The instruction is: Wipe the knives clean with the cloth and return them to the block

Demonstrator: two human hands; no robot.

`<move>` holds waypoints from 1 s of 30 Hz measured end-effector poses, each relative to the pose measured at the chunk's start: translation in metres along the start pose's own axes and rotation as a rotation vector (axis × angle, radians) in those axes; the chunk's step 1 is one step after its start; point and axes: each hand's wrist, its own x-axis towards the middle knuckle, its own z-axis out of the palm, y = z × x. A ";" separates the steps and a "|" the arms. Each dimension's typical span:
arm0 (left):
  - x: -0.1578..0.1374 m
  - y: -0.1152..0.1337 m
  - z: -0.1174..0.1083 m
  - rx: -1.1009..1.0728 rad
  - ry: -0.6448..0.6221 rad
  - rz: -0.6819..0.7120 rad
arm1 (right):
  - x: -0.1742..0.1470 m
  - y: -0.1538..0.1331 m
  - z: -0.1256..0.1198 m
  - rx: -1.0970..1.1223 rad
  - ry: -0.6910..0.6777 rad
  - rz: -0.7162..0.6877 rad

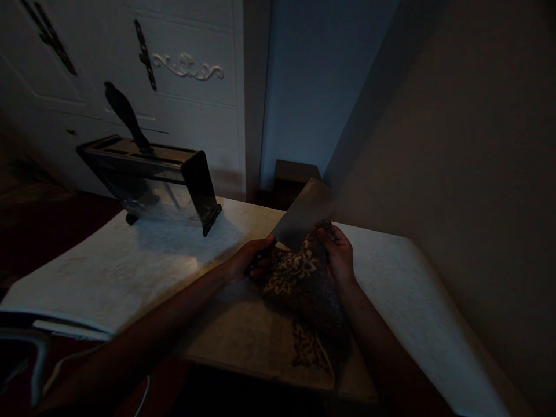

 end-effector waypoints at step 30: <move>-0.014 0.024 -0.023 0.258 0.093 0.009 | 0.024 -0.007 -0.028 0.070 0.154 0.007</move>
